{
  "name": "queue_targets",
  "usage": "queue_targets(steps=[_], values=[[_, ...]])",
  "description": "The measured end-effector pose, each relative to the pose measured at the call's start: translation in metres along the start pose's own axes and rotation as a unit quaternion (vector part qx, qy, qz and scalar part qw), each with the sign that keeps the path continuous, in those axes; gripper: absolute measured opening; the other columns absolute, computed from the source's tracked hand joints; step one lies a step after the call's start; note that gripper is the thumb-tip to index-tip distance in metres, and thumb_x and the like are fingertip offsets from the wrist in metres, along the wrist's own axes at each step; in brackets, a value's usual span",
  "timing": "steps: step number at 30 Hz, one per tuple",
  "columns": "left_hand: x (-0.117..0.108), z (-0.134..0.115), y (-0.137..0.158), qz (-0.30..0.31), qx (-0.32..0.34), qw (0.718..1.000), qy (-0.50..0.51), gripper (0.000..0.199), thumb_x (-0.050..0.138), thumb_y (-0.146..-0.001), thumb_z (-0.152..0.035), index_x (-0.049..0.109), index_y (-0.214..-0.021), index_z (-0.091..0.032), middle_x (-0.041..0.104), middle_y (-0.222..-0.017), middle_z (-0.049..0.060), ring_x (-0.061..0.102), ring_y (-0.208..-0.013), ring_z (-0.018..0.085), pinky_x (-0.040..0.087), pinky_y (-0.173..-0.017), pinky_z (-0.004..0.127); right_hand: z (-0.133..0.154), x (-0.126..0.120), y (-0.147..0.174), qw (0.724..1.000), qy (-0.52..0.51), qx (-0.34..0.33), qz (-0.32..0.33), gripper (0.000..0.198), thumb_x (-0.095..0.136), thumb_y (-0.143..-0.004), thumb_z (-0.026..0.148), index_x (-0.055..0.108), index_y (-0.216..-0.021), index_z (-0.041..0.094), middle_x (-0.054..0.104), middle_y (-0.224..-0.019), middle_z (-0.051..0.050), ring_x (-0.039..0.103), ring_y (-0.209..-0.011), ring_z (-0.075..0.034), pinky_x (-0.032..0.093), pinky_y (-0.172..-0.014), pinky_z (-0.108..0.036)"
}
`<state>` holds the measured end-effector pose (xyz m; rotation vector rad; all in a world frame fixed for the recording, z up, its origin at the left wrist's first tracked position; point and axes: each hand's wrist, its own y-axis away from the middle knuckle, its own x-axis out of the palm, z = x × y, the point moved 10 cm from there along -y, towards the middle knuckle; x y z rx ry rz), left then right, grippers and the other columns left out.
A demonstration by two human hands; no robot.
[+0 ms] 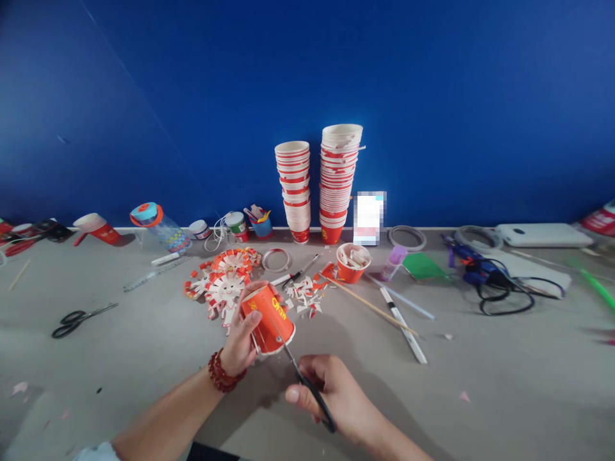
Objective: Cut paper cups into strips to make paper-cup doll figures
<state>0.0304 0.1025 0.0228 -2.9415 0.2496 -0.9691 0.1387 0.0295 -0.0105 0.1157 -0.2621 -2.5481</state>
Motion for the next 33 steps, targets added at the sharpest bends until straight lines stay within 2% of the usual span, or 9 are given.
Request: queue_targets(steps=[9, 16, 21, 27, 33], values=[[-0.004, 0.001, 0.000, -0.017, -0.007, 0.999, -0.027, 0.048, 0.072, -0.071, -0.041, 0.057, -0.114, -0.026, 0.066, -0.100, 0.010, 0.063, -0.094, 0.029, 0.055, -0.073, 0.041, 0.000, -0.008, 0.002, 0.997, 0.059, -0.014, -0.041, 0.067, 0.049, -0.063, 0.085, 0.033, -0.057, 0.021, 0.026, -0.052, 0.007, 0.024, -0.047, -0.007, 0.015, -0.042, -0.022], [-0.002, -0.001, 0.000, -0.008, -0.003, 1.000, -0.010, 0.047, 0.072, -0.072, -0.039, 0.057, -0.114, -0.025, 0.066, -0.098, 0.009, 0.063, -0.095, 0.029, 0.055, -0.075, 0.039, 0.001, -0.014, 0.001, 0.993, 0.096, -0.025, -0.070, 0.068, 0.048, -0.065, 0.085, 0.030, -0.056, 0.020, 0.022, -0.055, 0.007, 0.019, -0.052, -0.008, 0.013, -0.045, -0.024], [-0.001, -0.002, 0.000, -0.004, 0.000, 1.000, -0.002, 0.047, 0.071, -0.074, -0.036, 0.055, -0.117, -0.025, 0.066, -0.098, 0.008, 0.065, -0.089, 0.025, 0.055, -0.074, 0.037, -0.002, -0.014, 0.001, 0.993, 0.088, -0.018, -0.075, 0.066, 0.051, -0.065, 0.083, 0.031, -0.055, 0.021, 0.023, -0.052, 0.008, 0.022, -0.047, -0.007, 0.014, -0.042, -0.022], [0.002, -0.001, 0.001, 0.011, 0.010, 1.000, 0.012, 0.050, 0.072, -0.075, -0.031, 0.051, -0.120, -0.025, 0.065, -0.097, 0.006, 0.065, -0.083, 0.020, 0.054, -0.076, 0.034, -0.014, -0.007, 0.000, 0.998, 0.031, 0.009, -0.046, 0.063, 0.057, -0.063, 0.080, 0.035, -0.059, 0.021, 0.033, -0.049, 0.008, 0.036, -0.038, -0.007, 0.024, -0.037, -0.019], [0.004, -0.002, 0.000, 0.019, 0.006, 1.000, 0.009, 0.047, 0.070, -0.076, -0.032, 0.051, -0.119, -0.025, 0.064, -0.095, 0.006, 0.065, -0.080, 0.019, 0.054, -0.075, 0.034, -0.010, -0.013, 0.000, 0.995, 0.059, -0.002, -0.076, 0.066, 0.055, -0.062, 0.082, 0.033, -0.054, 0.021, 0.026, -0.047, 0.009, 0.031, -0.036, -0.005, 0.019, -0.034, -0.018]])
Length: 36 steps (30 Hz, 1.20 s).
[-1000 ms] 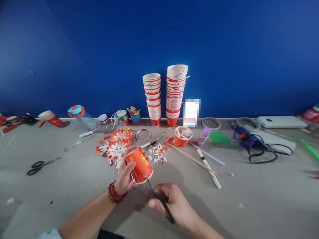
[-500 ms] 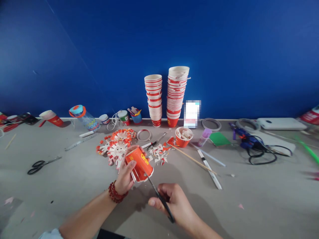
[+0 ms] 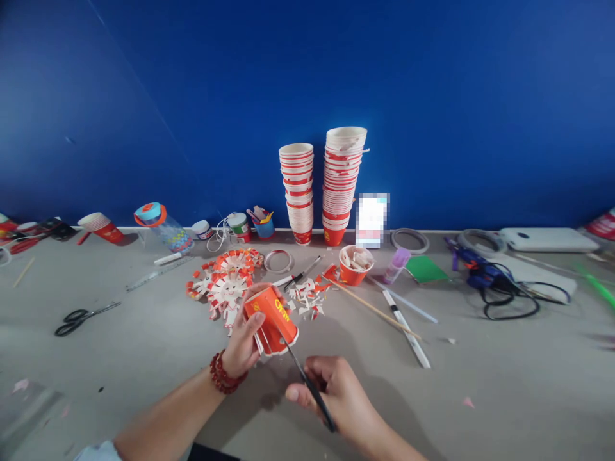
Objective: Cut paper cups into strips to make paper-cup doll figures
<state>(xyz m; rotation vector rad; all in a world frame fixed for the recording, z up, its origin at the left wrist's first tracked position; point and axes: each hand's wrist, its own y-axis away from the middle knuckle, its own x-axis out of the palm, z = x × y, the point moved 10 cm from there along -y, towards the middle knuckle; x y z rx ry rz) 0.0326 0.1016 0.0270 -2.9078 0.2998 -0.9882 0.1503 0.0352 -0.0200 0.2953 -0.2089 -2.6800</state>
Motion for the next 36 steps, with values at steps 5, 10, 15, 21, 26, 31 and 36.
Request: queue_targets(steps=[5, 10, 15, 21, 26, 31, 36], values=[[0.001, 0.000, 0.001, 0.001, 0.000, 1.000, -0.011, 0.045, 0.070, -0.076, -0.033, 0.051, -0.115, -0.024, 0.064, -0.096, 0.005, 0.064, -0.084, 0.020, 0.053, -0.077, 0.035, -0.009, 0.004, -0.001, 0.999, -0.034, 0.018, 0.015, 0.064, 0.058, -0.062, 0.080, 0.034, -0.057, 0.021, 0.030, -0.048, 0.009, 0.037, -0.036, -0.006, 0.028, -0.034, -0.017], [0.006, 0.001, 0.003, 0.011, 0.000, 1.000, -0.017, 0.044, 0.071, -0.075, -0.032, 0.050, -0.112, -0.024, 0.063, -0.100, 0.007, 0.063, -0.092, 0.022, 0.052, -0.080, 0.036, -0.006, 0.005, 0.001, 0.999, -0.031, 0.019, 0.024, 0.063, 0.058, -0.062, 0.080, 0.035, -0.057, 0.021, 0.034, -0.047, 0.008, 0.039, -0.038, -0.007, 0.029, -0.036, -0.017], [0.006, -0.001, 0.003, 0.006, -0.002, 1.000, -0.025, 0.043, 0.071, -0.075, -0.033, 0.050, -0.111, -0.023, 0.063, -0.097, 0.006, 0.062, -0.093, 0.023, 0.053, -0.078, 0.035, -0.002, -0.002, 0.001, 1.000, 0.004, 0.022, -0.010, 0.066, 0.056, -0.060, 0.083, 0.033, -0.054, 0.021, 0.029, -0.044, 0.009, 0.031, -0.036, -0.005, 0.020, -0.033, -0.018], [0.015, 0.003, 0.006, 0.046, -0.010, 0.999, -0.027, 0.043, 0.070, -0.077, -0.028, 0.047, -0.114, -0.024, 0.063, -0.098, 0.007, 0.063, -0.085, 0.020, 0.052, -0.075, 0.033, -0.005, 0.006, 0.001, 0.998, -0.055, 0.024, 0.024, 0.065, 0.057, -0.060, 0.082, 0.038, -0.059, 0.020, 0.035, -0.049, 0.008, 0.040, -0.037, -0.007, 0.030, -0.036, -0.018], [0.015, 0.005, 0.008, 0.051, -0.011, 0.998, -0.041, 0.044, 0.069, -0.078, -0.030, 0.046, -0.115, -0.024, 0.063, -0.098, 0.007, 0.062, -0.086, 0.021, 0.051, -0.077, 0.035, -0.003, 0.001, 0.001, 1.000, -0.024, 0.016, 0.001, 0.063, 0.057, -0.064, 0.079, 0.036, -0.056, 0.021, 0.031, -0.046, 0.008, 0.035, -0.036, -0.006, 0.022, -0.034, -0.018], [0.012, 0.007, 0.009, 0.038, -0.015, 0.997, -0.064, 0.046, 0.071, -0.076, -0.032, 0.046, -0.115, -0.024, 0.064, -0.099, 0.006, 0.061, -0.084, 0.020, 0.049, -0.076, 0.032, -0.002, 0.003, 0.001, 0.998, -0.052, 0.024, 0.005, 0.065, 0.057, -0.059, 0.083, 0.037, -0.057, 0.021, 0.033, -0.046, 0.008, 0.037, -0.035, -0.006, 0.026, -0.034, -0.018], [0.013, 0.012, 0.011, 0.043, -0.012, 0.997, -0.063, 0.047, 0.072, -0.075, -0.033, 0.048, -0.114, -0.024, 0.065, -0.098, 0.007, 0.061, -0.081, 0.019, 0.050, -0.074, 0.032, -0.003, 0.004, 0.001, 0.998, -0.062, 0.030, 0.004, 0.065, 0.058, -0.058, 0.083, 0.041, -0.060, 0.020, 0.034, -0.046, 0.008, 0.038, -0.036, -0.007, 0.027, -0.035, -0.018]])
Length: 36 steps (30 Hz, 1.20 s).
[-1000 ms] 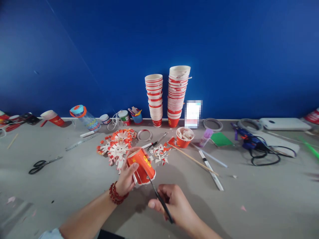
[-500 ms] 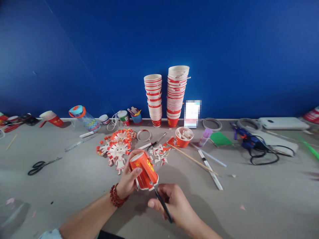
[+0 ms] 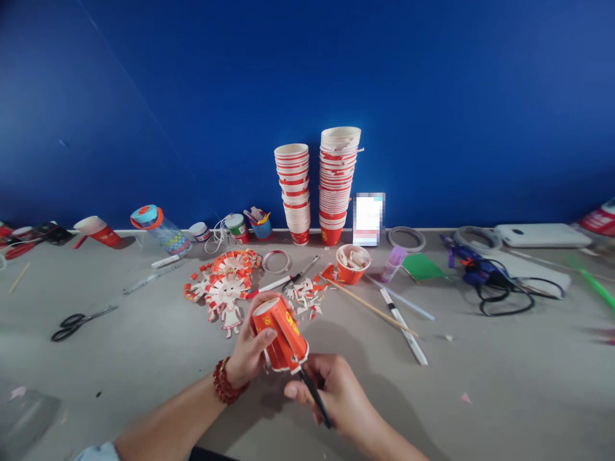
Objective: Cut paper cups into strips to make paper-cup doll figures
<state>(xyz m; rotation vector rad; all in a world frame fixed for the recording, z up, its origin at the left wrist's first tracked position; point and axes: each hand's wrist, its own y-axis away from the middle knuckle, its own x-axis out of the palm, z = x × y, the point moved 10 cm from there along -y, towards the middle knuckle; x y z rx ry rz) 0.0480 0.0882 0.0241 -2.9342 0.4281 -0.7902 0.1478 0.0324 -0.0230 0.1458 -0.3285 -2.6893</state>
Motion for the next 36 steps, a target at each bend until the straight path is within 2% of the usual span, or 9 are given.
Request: queue_targets(steps=[5, 11, 14, 17, 19, 22, 28, 31, 36], values=[[-0.001, -0.001, -0.001, -0.006, 0.008, 1.000, -0.001, 0.047, 0.072, -0.074, -0.033, 0.048, -0.114, -0.024, 0.065, -0.098, 0.007, 0.061, -0.081, 0.019, 0.049, -0.073, 0.032, 0.000, -0.002, 0.000, 1.000, 0.024, -0.003, -0.006, 0.066, 0.055, -0.059, 0.084, 0.040, -0.058, 0.020, 0.034, -0.045, 0.008, 0.036, -0.036, -0.007, 0.023, -0.036, -0.019], [0.001, -0.005, -0.001, 0.004, 0.013, 1.000, -0.002, 0.045, 0.071, -0.075, -0.030, 0.048, -0.114, -0.024, 0.064, -0.099, 0.007, 0.059, -0.085, 0.019, 0.049, -0.075, 0.032, 0.010, -0.009, -0.001, 0.994, 0.097, -0.049, -0.032, 0.067, 0.050, -0.064, 0.085, 0.031, -0.054, 0.021, 0.023, -0.049, 0.008, 0.022, -0.045, -0.006, 0.014, -0.041, -0.022], [0.001, -0.006, 0.000, 0.002, 0.014, 1.000, -0.003, 0.046, 0.071, -0.076, -0.030, 0.048, -0.115, -0.024, 0.064, -0.099, 0.007, 0.059, -0.084, 0.019, 0.048, -0.075, 0.032, 0.013, -0.009, -0.001, 0.991, 0.114, -0.063, -0.029, 0.066, 0.048, -0.067, 0.083, 0.034, -0.055, 0.019, 0.021, -0.053, 0.007, 0.018, -0.050, -0.007, 0.013, -0.044, -0.023], [0.000, -0.005, 0.000, -0.004, 0.011, 1.000, -0.004, 0.046, 0.071, -0.075, -0.029, 0.048, -0.114, -0.024, 0.064, -0.097, 0.006, 0.060, -0.084, 0.019, 0.048, -0.076, 0.032, 0.012, -0.007, -0.001, 0.990, 0.123, -0.068, -0.026, 0.065, 0.047, -0.070, 0.082, 0.040, -0.057, 0.018, 0.024, -0.054, 0.007, 0.021, -0.050, -0.008, 0.015, -0.044, -0.023], [-0.001, -0.004, -0.001, -0.010, 0.003, 1.000, 0.002, 0.045, 0.071, -0.075, -0.029, 0.049, -0.113, -0.024, 0.064, -0.098, 0.006, 0.061, -0.085, 0.020, 0.049, -0.077, 0.033, 0.005, -0.005, -0.002, 0.993, 0.110, -0.046, -0.014, 0.064, 0.048, -0.069, 0.081, 0.040, -0.058, 0.019, 0.029, -0.051, 0.007, 0.027, -0.046, -0.007, 0.019, -0.043, -0.022], [-0.008, -0.006, -0.004, -0.034, -0.002, 0.999, 0.038, 0.045, 0.070, -0.075, -0.033, 0.050, -0.115, -0.026, 0.063, -0.104, 0.006, 0.062, -0.094, 0.024, 0.050, -0.082, 0.037, -0.003, -0.001, -0.003, 0.994, 0.109, -0.017, 0.015, 0.061, 0.055, -0.068, 0.078, 0.039, -0.060, 0.020, 0.036, -0.049, 0.007, 0.034, -0.043, -0.008, 0.023, -0.042, -0.021], [-0.039, -0.010, -0.015, -0.112, -0.015, 0.985, 0.130, 0.038, 0.059, -0.083, -0.039, 0.056, -0.119, -0.027, 0.058, -0.121, 0.007, 0.056, -0.110, 0.024, 0.047, -0.092, 0.039, 0.013, 0.000, -0.001, 0.968, 0.242, -0.062, 0.027, 0.059, 0.066, -0.068, 0.067, 0.033, -0.058, 0.019, 0.029, -0.055, 0.007, 0.022, -0.053, -0.009, 0.017, -0.047, -0.023], [-0.041, -0.006, -0.020, -0.102, -0.033, 0.976, 0.190, 0.043, 0.061, -0.080, -0.045, 0.058, -0.118, -0.026, 0.061, -0.116, 0.007, 0.058, -0.103, 0.022, 0.048, -0.090, 0.038, 0.016, 0.002, 0.000, 0.967, 0.244, -0.070, 0.036, 0.057, 0.064, -0.070, 0.067, 0.034, -0.059, 0.020, 0.030, -0.056, 0.007, 0.023, -0.054, -0.010, 0.016, -0.047, -0.023], [-0.032, -0.006, -0.020, -0.071, -0.042, 0.968, 0.238, 0.051, 0.066, -0.074, -0.052, 0.061, -0.115, -0.023, 0.061, -0.107, 0.006, 0.058, -0.094, 0.017, 0.048, -0.089, 0.031, 0.022, 0.006, 0.001, 0.958, 0.270, -0.084, 0.037, 0.053, 0.064, -0.071, 0.063, 0.035, -0.061, 0.020, 0.035, -0.057, 0.006, 0.027, -0.052, -0.010, 0.016, -0.048, -0.024]])
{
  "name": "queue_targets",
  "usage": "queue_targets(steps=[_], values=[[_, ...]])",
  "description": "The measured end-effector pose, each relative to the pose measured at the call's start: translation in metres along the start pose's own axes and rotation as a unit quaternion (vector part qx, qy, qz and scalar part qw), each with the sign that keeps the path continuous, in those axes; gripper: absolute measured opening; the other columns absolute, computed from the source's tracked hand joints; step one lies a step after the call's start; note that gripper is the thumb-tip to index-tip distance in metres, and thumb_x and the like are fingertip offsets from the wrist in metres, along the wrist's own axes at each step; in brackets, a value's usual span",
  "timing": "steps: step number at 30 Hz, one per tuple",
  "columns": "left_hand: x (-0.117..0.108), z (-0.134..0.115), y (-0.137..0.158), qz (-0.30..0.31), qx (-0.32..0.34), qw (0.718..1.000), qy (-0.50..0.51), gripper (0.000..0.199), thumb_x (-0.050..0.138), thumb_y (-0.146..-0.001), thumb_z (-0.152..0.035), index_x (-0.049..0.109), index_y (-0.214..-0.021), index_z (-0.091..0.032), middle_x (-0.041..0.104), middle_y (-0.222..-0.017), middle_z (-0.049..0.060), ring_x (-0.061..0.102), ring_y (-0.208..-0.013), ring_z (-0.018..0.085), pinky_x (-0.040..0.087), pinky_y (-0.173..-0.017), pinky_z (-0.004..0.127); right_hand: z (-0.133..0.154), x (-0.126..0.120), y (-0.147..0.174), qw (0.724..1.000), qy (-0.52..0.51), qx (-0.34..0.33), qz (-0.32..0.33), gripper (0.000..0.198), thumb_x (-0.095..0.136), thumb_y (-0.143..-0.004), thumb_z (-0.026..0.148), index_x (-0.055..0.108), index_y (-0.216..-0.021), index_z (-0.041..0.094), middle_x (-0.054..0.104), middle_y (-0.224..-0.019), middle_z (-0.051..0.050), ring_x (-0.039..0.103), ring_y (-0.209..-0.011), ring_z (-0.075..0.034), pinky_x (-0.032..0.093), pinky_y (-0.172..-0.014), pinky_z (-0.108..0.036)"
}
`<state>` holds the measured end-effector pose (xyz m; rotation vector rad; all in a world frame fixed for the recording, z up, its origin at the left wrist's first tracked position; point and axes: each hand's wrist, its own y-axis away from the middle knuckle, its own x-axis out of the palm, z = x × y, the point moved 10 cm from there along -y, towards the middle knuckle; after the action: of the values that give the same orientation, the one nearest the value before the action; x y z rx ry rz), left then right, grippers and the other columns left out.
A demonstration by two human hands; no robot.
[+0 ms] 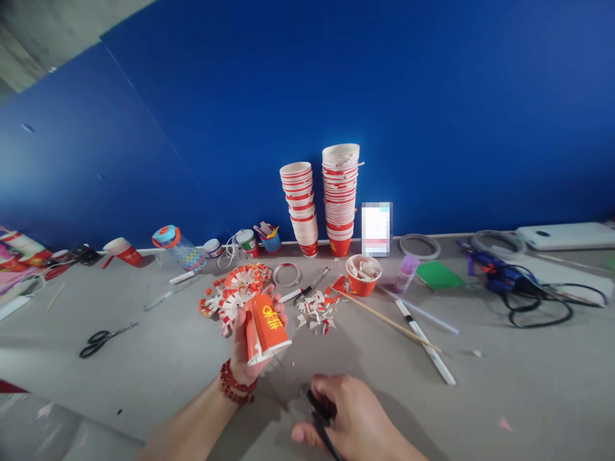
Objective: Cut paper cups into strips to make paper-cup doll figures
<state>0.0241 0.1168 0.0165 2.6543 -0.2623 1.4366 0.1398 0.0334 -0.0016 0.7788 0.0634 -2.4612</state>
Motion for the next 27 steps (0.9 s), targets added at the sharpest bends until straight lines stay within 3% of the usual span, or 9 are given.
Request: queue_targets(steps=[4, 10, 14, 19, 23, 27], values=[[0.007, 0.004, 0.001, 0.012, -0.020, 0.999, 0.043, 0.053, 0.066, -0.073, -0.050, 0.061, -0.116, -0.019, 0.060, -0.098, 0.006, 0.056, -0.095, 0.018, 0.045, -0.092, 0.032, 0.003, -0.003, 0.000, 1.000, 0.022, -0.001, -0.006, 0.050, 0.065, -0.073, 0.059, 0.035, -0.062, 0.021, 0.038, -0.057, 0.006, 0.028, -0.052, -0.011, 0.016, -0.048, -0.024], [0.011, 0.007, 0.001, 0.012, -0.049, 0.997, 0.064, 0.060, 0.065, -0.071, -0.043, 0.055, -0.125, -0.017, 0.060, -0.103, 0.010, 0.056, -0.088, 0.018, 0.048, -0.076, 0.029, 0.006, -0.008, 0.001, 1.000, 0.027, -0.002, -0.012, 0.048, 0.063, -0.074, 0.058, 0.033, -0.063, 0.022, 0.035, -0.057, 0.006, 0.028, -0.052, -0.011, 0.017, -0.048, -0.024], [0.013, 0.009, 0.002, 0.024, -0.068, 0.995, 0.070, 0.068, 0.066, -0.071, -0.036, 0.047, -0.134, -0.020, 0.059, -0.115, 0.011, 0.058, -0.091, 0.018, 0.046, -0.088, 0.034, 0.005, -0.014, 0.001, 0.998, 0.056, 0.012, -0.029, 0.046, 0.061, -0.074, 0.057, 0.032, -0.064, 0.022, 0.036, -0.057, 0.006, 0.029, -0.051, -0.012, 0.018, -0.048, -0.024], [0.014, 0.014, 0.006, 0.024, -0.091, 0.995, 0.022, 0.074, 0.073, -0.068, -0.042, 0.045, -0.135, -0.024, 0.063, -0.105, 0.006, 0.060, -0.091, 0.019, 0.045, -0.092, 0.034, 0.004, -0.020, 0.002, 0.996, 0.074, 0.022, -0.044, 0.043, 0.059, -0.076, 0.056, 0.034, -0.066, 0.023, 0.041, -0.058, 0.005, 0.034, -0.050, -0.012, 0.020, -0.050, -0.024], [0.013, 0.016, 0.005, 0.021, -0.090, 0.995, 0.034, 0.067, 0.073, -0.070, -0.034, 0.049, -0.132, -0.023, 0.063, -0.105, 0.007, 0.061, -0.091, 0.019, 0.046, -0.091, 0.033, 0.004, -0.022, 0.004, 0.995, 0.083, 0.019, -0.051, 0.042, 0.060, -0.076, 0.055, 0.034, -0.066, 0.023, 0.042, -0.058, 0.005, 0.036, -0.050, -0.012, 0.020, -0.050, -0.024], [-0.002, 0.023, 0.000, -0.025, -0.125, 0.989, 0.069, 0.050, 0.067, -0.079, -0.039, 0.056, -0.124, -0.022, 0.066, -0.104, 0.006, 0.063, -0.092, 0.018, 0.049, -0.085, 0.031, 0.005, -0.019, 0.005, 0.995, 0.082, 0.002, -0.049, 0.041, 0.059, -0.077, 0.054, 0.036, -0.065, 0.023, 0.045, -0.059, 0.005, 0.038, -0.051, -0.012, 0.023, -0.050, -0.023]])
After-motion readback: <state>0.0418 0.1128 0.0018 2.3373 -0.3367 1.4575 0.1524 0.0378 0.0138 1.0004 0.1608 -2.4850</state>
